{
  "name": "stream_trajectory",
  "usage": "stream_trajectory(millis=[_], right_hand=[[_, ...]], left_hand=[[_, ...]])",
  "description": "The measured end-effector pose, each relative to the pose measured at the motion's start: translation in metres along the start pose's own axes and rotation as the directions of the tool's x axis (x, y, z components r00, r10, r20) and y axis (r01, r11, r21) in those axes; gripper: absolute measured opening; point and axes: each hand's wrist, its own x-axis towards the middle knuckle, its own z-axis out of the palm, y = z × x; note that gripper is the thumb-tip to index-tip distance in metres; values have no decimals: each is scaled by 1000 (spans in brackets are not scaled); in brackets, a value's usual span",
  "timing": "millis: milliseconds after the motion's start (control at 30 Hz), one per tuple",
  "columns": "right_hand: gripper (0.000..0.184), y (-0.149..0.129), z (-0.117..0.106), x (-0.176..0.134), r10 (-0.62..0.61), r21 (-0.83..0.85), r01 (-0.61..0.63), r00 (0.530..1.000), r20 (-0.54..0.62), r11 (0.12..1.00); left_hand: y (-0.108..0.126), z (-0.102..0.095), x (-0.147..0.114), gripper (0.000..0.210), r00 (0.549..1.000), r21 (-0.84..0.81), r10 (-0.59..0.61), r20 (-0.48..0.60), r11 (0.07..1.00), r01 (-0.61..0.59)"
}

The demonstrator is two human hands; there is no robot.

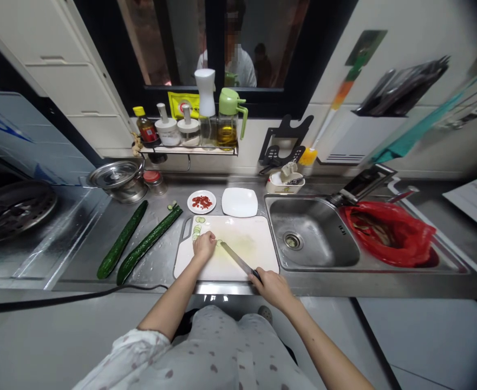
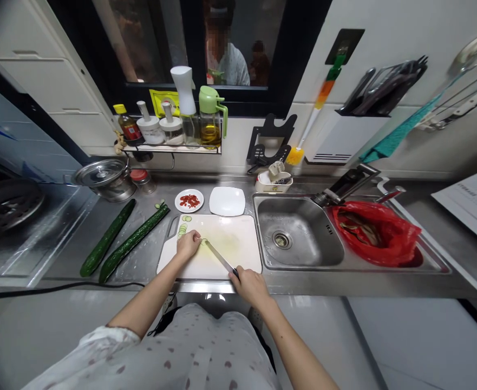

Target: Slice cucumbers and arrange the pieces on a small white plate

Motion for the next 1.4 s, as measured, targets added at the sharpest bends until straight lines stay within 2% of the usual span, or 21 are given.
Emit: stream_trajectory(millis=[367,700,1100,1400], right_hand=[[38,-11,0,-2,14,-51,-13,1000,7,999],[37,-17,-2,1,21,-30,-19,998,59,999],[37,-22,-7,12,30,13,-32,994,103,999],[39,-22,-2,17,23,-9,-22,997,68,1000]], left_hand=[[0,-1,-1,11,1000,13,-2,-5,1000,2],[5,-7,4,11,998,35,-51,48,998,49],[3,-6,12,15,994,38,-80,76,996,77],[4,-7,12,16,993,29,-91,78,996,89]])
